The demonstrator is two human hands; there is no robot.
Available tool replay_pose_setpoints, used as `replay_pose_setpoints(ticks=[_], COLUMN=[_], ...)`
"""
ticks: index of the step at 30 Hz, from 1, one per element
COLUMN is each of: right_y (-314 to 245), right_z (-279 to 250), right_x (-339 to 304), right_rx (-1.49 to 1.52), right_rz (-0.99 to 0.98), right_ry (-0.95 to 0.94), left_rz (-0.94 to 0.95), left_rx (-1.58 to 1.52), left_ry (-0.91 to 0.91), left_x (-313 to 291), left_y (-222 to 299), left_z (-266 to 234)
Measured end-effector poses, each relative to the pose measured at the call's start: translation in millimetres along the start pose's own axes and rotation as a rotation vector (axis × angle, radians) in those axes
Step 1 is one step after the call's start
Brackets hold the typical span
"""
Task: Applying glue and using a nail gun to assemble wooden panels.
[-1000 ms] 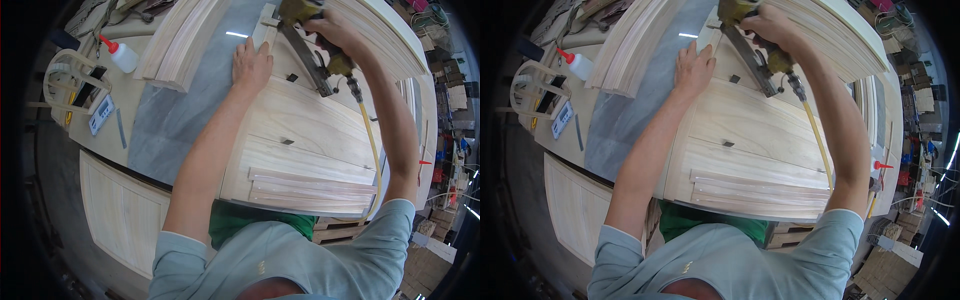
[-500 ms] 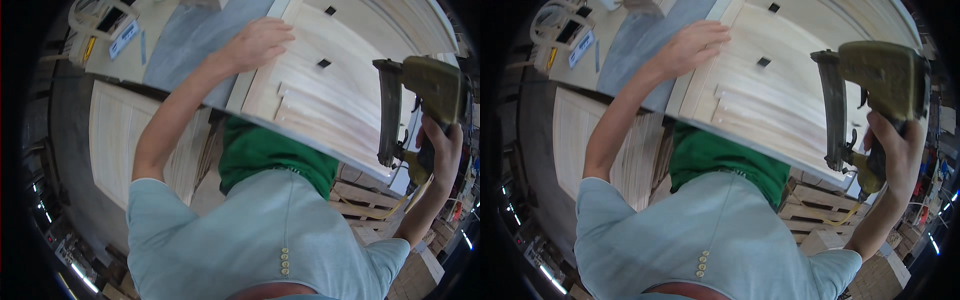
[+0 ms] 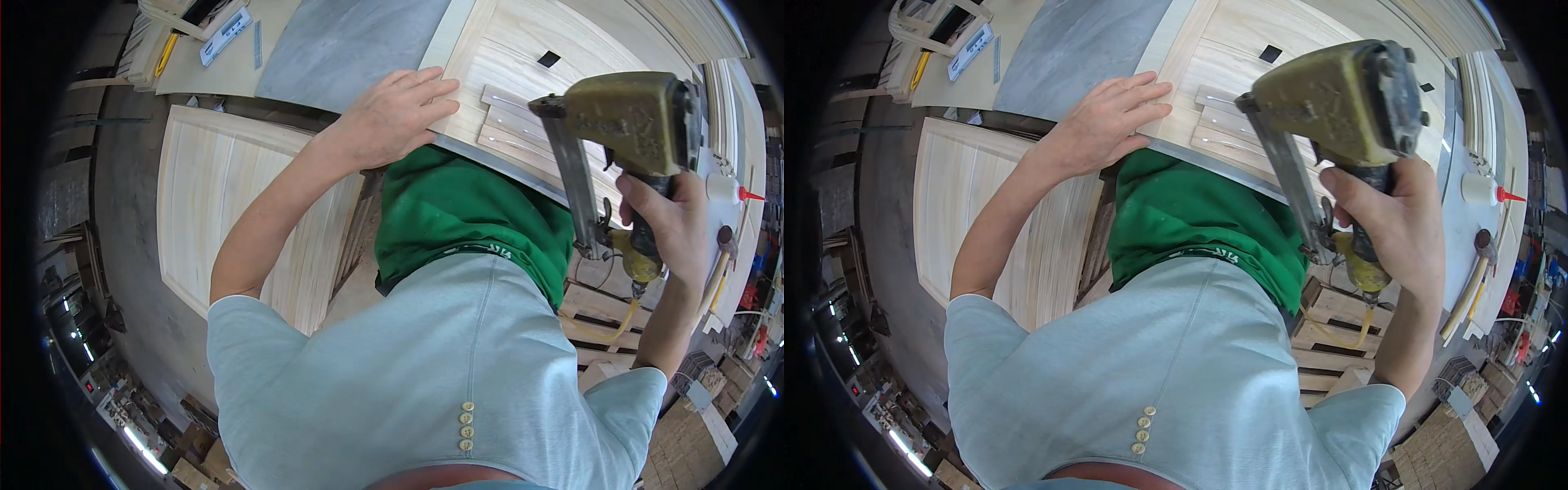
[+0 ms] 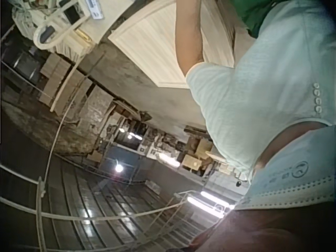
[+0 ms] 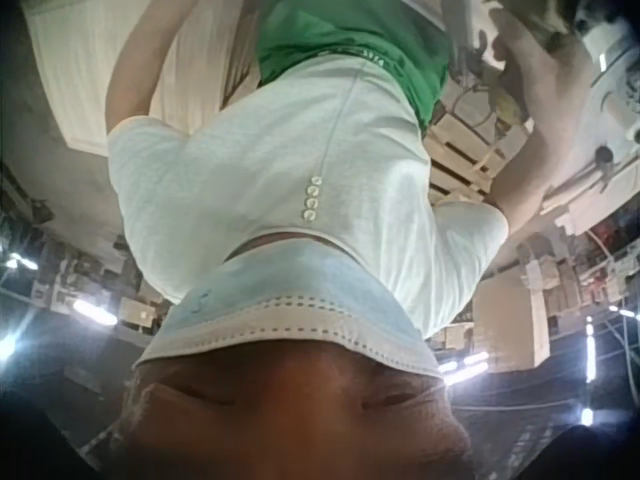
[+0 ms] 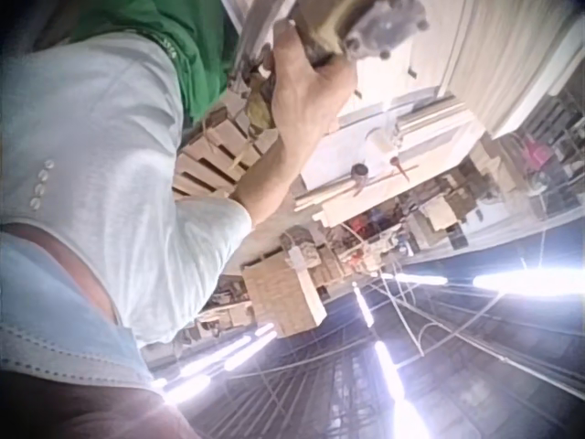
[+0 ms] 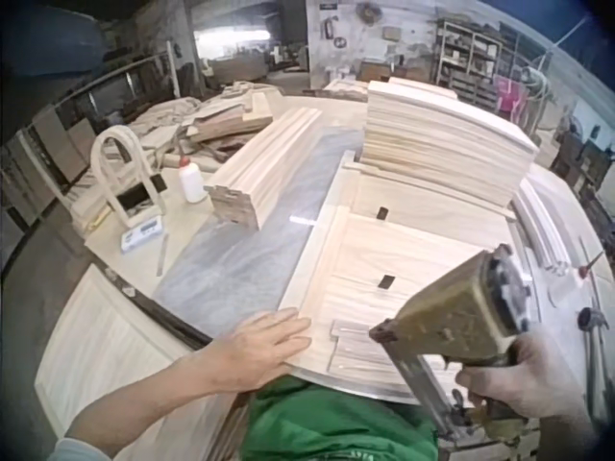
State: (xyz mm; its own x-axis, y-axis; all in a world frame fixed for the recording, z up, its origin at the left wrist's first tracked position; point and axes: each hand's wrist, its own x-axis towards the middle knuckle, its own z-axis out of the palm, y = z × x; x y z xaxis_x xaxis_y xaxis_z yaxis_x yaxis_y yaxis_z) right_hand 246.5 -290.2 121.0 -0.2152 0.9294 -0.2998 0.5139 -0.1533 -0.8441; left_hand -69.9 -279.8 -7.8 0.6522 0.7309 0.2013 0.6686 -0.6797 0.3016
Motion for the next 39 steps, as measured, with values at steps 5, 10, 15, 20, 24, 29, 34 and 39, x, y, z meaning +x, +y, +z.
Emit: replay_pose_setpoints(ticks=[5, 10, 15, 20, 24, 29, 34, 39], right_y=[-3, 1, 5, 17, 24, 39, 49, 53], right_z=[14, 10, -2, -16, -22, -28, -33, -34], right_x=[0, 1, -6, -13, -19, -26, -34, -31], right_rx=[0.017, -0.016, 0.023, 0.043, 0.071, 0.132, 0.189, 0.201], right_rz=[-0.009, 0.032, 0.063, 0.071, 0.078, 0.053, 0.06, 0.057], right_ry=[-0.067, -0.044, 0.071, 0.127, 0.115, 0.161, 0.225, 0.202], left_rz=[0.04, 0.022, -0.07, -0.1, -0.124, -0.156, -0.08, -0.085], left_rx=[0.015, -0.039, -0.168, -0.101, -0.032, -0.029, -0.06, -0.088], left_ry=[0.034, 0.065, 0.141, 0.301, 0.387, 0.365, 0.309, 0.337], left_x=[2, 1, 39, 99, 136, 154, 128, 113], left_y=[-1, -4, -32, -58, -75, -85, -70, -66], left_z=[-1, 1, 4, 31, 39, 36, 29, 31])
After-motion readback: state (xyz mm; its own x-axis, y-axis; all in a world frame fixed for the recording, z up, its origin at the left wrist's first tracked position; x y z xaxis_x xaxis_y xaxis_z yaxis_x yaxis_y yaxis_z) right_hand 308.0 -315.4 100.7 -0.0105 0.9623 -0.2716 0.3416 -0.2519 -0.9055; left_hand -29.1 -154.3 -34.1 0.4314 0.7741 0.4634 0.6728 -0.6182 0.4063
